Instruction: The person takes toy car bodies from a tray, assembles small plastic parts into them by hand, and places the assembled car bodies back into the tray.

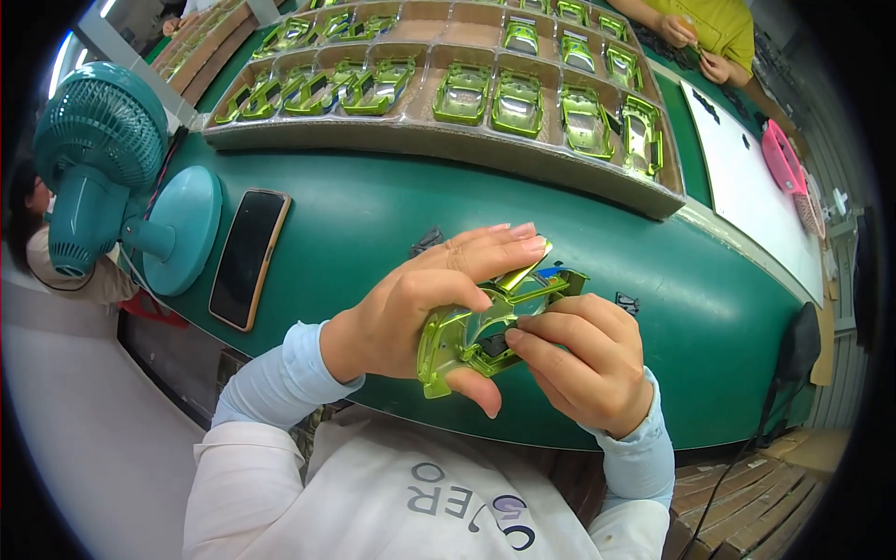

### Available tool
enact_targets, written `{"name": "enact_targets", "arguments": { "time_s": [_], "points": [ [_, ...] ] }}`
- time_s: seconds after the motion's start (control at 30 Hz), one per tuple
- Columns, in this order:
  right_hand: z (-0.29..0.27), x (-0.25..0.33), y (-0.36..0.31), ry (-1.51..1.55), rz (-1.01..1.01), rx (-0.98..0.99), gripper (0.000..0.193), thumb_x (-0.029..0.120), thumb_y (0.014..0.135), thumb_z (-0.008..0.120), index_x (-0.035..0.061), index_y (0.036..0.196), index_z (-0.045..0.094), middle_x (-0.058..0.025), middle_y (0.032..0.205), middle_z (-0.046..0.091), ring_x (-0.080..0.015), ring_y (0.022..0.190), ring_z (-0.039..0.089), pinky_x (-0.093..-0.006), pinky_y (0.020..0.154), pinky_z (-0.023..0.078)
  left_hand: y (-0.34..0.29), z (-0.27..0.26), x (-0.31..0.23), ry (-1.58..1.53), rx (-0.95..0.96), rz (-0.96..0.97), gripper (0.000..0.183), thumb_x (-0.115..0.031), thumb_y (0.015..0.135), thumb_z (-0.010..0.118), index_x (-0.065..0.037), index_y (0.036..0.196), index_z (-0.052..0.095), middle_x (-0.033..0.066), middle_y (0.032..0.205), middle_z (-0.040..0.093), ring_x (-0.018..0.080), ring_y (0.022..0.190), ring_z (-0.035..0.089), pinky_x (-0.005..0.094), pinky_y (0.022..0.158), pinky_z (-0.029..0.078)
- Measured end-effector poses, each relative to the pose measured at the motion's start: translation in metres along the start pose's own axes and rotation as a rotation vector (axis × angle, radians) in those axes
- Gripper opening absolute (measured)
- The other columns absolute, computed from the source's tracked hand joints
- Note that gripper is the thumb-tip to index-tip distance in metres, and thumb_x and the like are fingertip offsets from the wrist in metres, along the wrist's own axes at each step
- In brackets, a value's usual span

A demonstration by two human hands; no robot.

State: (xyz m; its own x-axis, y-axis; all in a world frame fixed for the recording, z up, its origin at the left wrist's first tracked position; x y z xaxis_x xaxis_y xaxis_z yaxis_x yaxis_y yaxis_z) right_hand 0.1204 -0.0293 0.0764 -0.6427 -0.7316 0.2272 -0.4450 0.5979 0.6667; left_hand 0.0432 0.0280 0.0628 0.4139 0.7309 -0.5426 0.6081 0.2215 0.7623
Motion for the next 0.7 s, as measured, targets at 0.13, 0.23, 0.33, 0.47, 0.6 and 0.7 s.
{"name": "enact_targets", "arguments": {
  "time_s": [0.13,0.23,0.33,0.47,0.6,0.7],
  "points": [
    [0.001,0.003,-0.001,0.041,-0.044,-0.031,0.028,0.005,0.053,0.059,-0.0035,0.079,0.059,-0.0099,0.075,0.054,-0.0213,0.064,0.054,-0.0298,0.05,0.045,-0.001,-0.001,-0.003,0.032,0.002,-0.005,0.067,-0.04,0.061,0.071,-0.009,0.103,0.03,0.0302,0.117,0.044,0.044,0.109,0.044,0.0515,0.093,0.033],
    [0.003,0.006,0.001,0.068,-0.059,-0.017,0.028,0.004,0.053,0.059,-0.0042,0.08,0.059,-0.0101,0.075,0.054,-0.0213,0.063,0.054,-0.0295,0.048,0.045,-0.001,-0.002,-0.005,0.034,0.006,-0.001,0.066,-0.04,0.061,0.07,-0.009,0.103,0.031,0.0299,0.117,0.044,0.0442,0.109,0.045,0.0511,0.092,0.034],
    [0.004,0.004,0.002,0.118,-0.029,0.022,0.029,0.003,0.054,0.06,-0.0044,0.082,0.059,-0.0104,0.076,0.054,-0.0225,0.063,0.054,-0.03,0.049,0.045,0.0,-0.003,-0.007,0.053,0.018,0.012,0.065,-0.041,0.062,0.07,-0.008,0.102,0.032,0.0295,0.117,0.044,0.0437,0.109,0.045,0.0506,0.092,0.035],
    [0.016,-0.011,0.0,0.38,0.104,0.155,0.032,0.002,0.055,0.065,-0.0019,0.087,0.059,-0.0105,0.08,0.056,-0.0266,0.07,0.053,-0.0337,0.059,0.046,-0.001,-0.006,-0.003,0.081,0.006,0.015,0.065,-0.041,0.061,0.071,-0.008,0.102,0.032,0.0291,0.117,0.045,0.0425,0.109,0.046,0.0502,0.092,0.035],
    [0.025,-0.017,0.001,0.524,0.226,0.226,0.033,0.0,0.055,0.067,0.0011,0.087,0.059,-0.0096,0.08,0.055,-0.0284,0.076,0.051,-0.0358,0.066,0.044,-0.002,-0.006,-0.002,0.102,-0.016,0.005,0.069,-0.042,0.058,0.073,-0.007,0.102,0.032,0.0279,0.117,0.045,0.042,0.108,0.046,0.0497,0.093,0.035],
    [0.027,-0.016,0.001,0.447,0.258,0.147,0.03,-0.002,0.057,0.066,0.0028,0.086,0.06,-0.0083,0.078,0.055,-0.0271,0.078,0.05,-0.0357,0.067,0.042,-0.004,-0.009,0.005,0.063,-0.071,-0.002,0.071,-0.04,0.056,0.074,-0.008,0.103,0.032,0.0265,0.118,0.045,0.0408,0.109,0.046,0.0494,0.093,0.034]
  ]
}}
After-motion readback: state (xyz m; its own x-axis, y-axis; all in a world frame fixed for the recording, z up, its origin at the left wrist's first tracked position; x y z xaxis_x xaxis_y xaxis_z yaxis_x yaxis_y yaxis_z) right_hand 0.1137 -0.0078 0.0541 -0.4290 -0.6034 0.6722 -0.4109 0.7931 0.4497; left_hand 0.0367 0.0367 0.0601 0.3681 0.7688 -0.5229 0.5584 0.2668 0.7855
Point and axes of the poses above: each hand's wrist, its own y-axis towards the middle knuckle, its own z-axis out of the palm, x = y × z, the point moved 9 cm from there along y, towards the middle knuckle
